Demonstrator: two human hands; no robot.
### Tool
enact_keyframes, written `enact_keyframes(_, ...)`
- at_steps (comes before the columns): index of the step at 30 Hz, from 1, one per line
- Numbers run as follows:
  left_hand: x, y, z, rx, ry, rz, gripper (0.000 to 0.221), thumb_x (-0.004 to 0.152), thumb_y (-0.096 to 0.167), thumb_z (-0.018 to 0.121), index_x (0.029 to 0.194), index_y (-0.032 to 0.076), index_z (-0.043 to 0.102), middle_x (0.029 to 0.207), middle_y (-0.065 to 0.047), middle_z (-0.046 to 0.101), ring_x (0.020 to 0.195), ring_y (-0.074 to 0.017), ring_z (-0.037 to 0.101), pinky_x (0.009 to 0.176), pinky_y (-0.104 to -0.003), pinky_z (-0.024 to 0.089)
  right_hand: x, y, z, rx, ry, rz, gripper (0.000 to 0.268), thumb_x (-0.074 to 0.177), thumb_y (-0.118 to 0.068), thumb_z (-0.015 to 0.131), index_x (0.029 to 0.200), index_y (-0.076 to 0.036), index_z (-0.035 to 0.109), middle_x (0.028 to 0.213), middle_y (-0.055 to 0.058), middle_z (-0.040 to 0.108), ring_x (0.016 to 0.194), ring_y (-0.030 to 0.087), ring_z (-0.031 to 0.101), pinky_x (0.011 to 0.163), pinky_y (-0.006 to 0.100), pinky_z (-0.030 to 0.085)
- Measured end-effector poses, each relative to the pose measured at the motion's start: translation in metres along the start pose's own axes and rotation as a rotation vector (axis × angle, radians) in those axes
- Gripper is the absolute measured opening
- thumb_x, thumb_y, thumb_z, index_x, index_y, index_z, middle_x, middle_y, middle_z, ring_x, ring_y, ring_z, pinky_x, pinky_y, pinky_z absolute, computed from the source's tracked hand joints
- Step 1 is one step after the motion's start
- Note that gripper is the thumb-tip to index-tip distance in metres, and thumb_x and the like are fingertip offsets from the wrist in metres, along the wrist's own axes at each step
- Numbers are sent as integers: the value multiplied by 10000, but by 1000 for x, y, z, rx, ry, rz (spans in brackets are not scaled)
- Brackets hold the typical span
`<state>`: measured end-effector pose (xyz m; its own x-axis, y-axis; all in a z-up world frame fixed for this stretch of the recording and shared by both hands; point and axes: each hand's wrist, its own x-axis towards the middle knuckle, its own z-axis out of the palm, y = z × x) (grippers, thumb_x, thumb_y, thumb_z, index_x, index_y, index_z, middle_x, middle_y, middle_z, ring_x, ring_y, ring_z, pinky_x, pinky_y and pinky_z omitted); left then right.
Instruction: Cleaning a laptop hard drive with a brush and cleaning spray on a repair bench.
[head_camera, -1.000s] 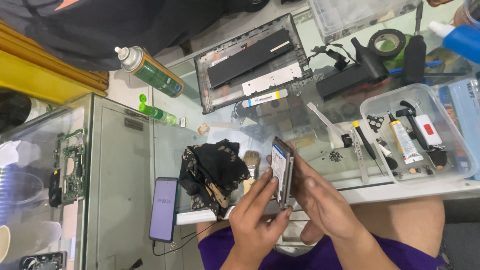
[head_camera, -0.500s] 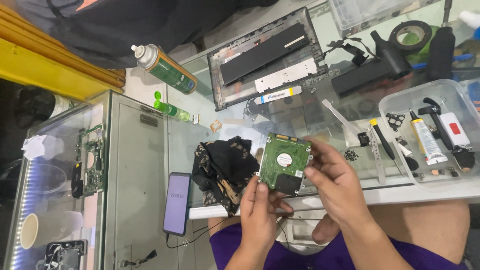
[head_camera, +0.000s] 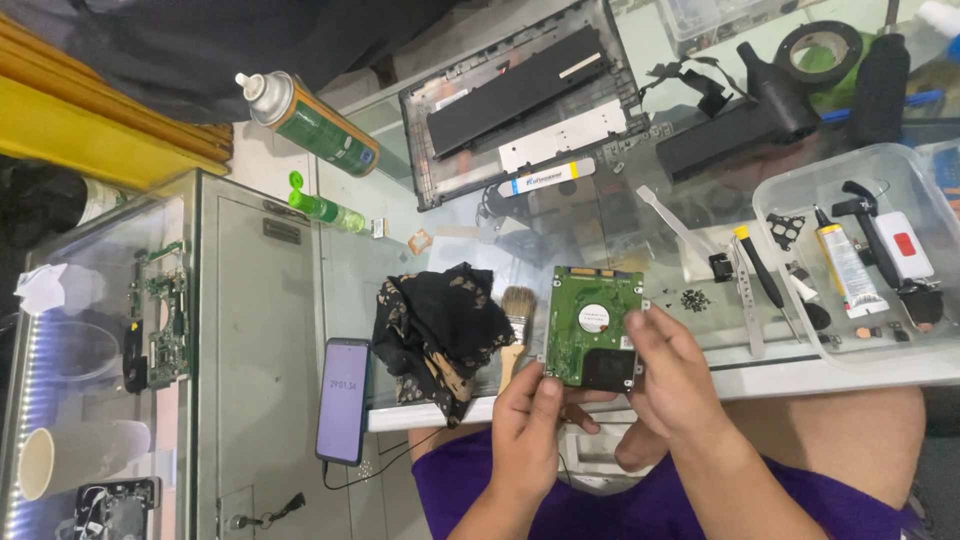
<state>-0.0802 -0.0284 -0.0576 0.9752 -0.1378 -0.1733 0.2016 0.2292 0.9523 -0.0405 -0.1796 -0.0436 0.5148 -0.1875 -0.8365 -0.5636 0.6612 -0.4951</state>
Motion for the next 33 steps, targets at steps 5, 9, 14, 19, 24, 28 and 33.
enact_keyframes(5, -1, 4, 3, -20, 1, -21, 380, 1033, 335, 562, 814, 60, 419, 887, -290, 748, 766, -375, 786, 507, -305, 572, 25, 14, -14, 246, -580, -271, 515, 1074, -333, 428, 1251, 105, 634, 1136, 270, 722, 1014, 382, 704, 866, 468, 564)
enact_keyframes(9, -2, 3, 3, -26, 26, -74, 357, 1039, 326, 535, 831, 100, 353, 933, -367, 776, 558, -278, 661, 547, -284, 539, 26, 15, -16, 259, -642, -330, 495, 1069, -315, 444, 1255, 103, 632, 1151, 261, 727, 1031, 378, 713, 870, 470, 582)
enact_keyframes(14, 0, -3, 3, -68, 79, -107, 315, 1033, 305, 560, 857, 77, 432, 842, -315, 751, 728, -355, 776, 516, -277, 523, 27, 19, -19, 266, -579, -293, 463, 1054, -294, 476, 1266, 91, 622, 1178, 251, 712, 1065, 361, 692, 891, 463, 571)
enact_keyframes(19, 1, -8, 3, -114, 79, -112, 295, 1046, 283, 563, 861, 101, 423, 800, -229, 691, 830, -378, 801, 511, -285, 540, 21, 17, -15, 288, -673, -396, 396, 1078, -293, 500, 1196, 61, 631, 1100, 212, 714, 1004, 312, 701, 854, 422, 581)
enact_keyframes(24, 5, 34, 14, 634, 103, 361, 479, 1058, 391, 466, 1308, 28, 654, 982, -64, 776, 638, -135, 690, 595, -282, 553, 0, 9, -2, -1, -625, -612, 778, 946, -448, 530, 1604, -136, 257, 1695, 149, 297, 1533, 331, 364, 1150, 463, 387)
enact_keyframes(28, 3, 27, 13, 1119, 29, 779, 347, 984, 242, 720, 1306, 120, 674, 1332, -142, 690, 1074, -283, 765, 893, -368, 618, -2, 11, 0, 204, -969, -583, 861, 990, -594, 519, 1630, -132, 175, 1737, 103, 168, 1573, 333, 262, 1217, 482, 348)
enact_keyframes(33, 0, 30, 18, 1199, -7, 941, 263, 987, 133, 741, 1248, 120, 712, 1310, -172, 645, 954, -299, 656, 814, -411, 567, 3, 5, -1, 761, -1305, -126, 844, 1027, -617, 443, 1626, -47, 271, 1688, 264, 196, 1545, 472, 206, 1223, 621, 243)
